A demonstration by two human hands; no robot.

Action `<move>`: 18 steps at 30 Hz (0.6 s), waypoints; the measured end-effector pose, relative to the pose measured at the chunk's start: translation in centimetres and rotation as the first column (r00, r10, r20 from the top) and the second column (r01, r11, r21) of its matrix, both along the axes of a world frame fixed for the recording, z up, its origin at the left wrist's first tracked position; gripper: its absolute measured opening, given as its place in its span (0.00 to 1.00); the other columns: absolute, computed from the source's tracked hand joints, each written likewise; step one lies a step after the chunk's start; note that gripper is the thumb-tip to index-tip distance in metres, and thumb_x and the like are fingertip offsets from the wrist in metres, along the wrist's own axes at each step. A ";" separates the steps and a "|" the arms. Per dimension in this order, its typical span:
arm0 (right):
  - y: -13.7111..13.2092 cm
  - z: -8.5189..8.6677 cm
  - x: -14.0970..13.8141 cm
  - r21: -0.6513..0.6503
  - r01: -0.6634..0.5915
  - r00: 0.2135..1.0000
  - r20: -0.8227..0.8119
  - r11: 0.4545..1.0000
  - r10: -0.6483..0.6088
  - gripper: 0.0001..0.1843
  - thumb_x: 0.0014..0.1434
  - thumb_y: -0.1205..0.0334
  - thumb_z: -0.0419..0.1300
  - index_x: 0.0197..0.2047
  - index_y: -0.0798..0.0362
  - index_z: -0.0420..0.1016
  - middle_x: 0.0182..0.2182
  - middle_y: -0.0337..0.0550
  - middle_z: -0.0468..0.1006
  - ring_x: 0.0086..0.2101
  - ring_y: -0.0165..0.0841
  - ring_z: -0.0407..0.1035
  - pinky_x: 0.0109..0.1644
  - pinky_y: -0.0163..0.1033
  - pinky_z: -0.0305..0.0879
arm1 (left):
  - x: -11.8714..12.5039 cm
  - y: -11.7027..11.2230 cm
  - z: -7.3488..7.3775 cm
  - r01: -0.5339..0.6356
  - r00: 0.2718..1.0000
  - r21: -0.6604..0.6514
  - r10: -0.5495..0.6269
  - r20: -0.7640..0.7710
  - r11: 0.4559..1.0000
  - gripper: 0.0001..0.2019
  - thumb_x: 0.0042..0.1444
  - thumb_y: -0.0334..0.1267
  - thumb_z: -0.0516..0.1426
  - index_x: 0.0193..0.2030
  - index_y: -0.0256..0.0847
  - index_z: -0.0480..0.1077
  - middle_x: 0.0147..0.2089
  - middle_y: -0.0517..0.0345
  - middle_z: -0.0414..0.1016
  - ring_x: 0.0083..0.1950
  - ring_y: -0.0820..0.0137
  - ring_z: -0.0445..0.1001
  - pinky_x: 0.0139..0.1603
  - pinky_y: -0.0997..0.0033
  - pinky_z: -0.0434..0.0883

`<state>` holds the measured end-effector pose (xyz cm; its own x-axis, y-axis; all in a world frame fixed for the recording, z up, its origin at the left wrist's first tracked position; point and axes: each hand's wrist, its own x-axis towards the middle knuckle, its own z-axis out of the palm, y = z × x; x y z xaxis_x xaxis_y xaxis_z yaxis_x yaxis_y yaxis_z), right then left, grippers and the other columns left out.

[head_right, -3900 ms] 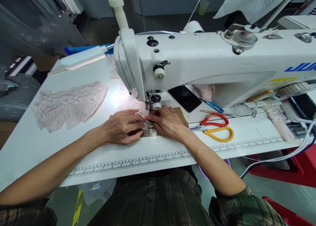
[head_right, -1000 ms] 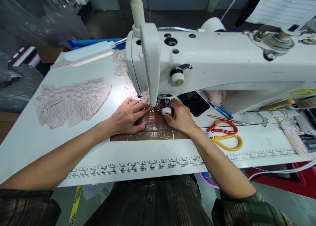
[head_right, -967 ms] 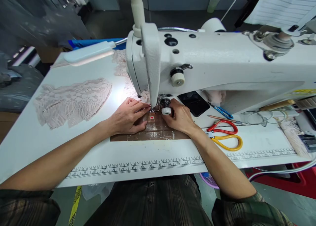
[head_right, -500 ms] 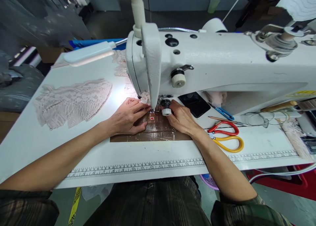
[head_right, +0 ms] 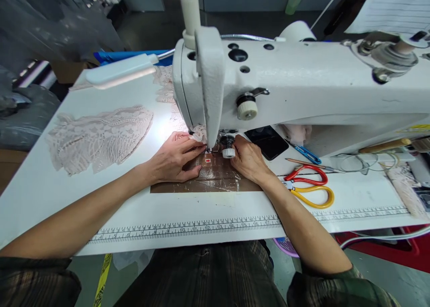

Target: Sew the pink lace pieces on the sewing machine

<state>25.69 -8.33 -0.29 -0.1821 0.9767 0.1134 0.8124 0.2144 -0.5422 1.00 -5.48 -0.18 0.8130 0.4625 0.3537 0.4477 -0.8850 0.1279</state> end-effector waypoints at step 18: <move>-1.6 -0.7 -0.5 0.155 0.113 0.993 0.000 0.982 -0.114 0.11 0.62 0.58 0.51 0.41 0.53 0.71 0.38 0.51 0.73 0.38 0.41 0.70 0.41 0.42 0.65 | -0.1 0.1 0.0 -0.235 0.967 0.013 0.232 0.110 0.972 0.20 0.63 0.47 0.53 0.57 0.39 0.67 0.56 0.40 0.69 0.56 0.52 0.67 0.58 0.41 0.63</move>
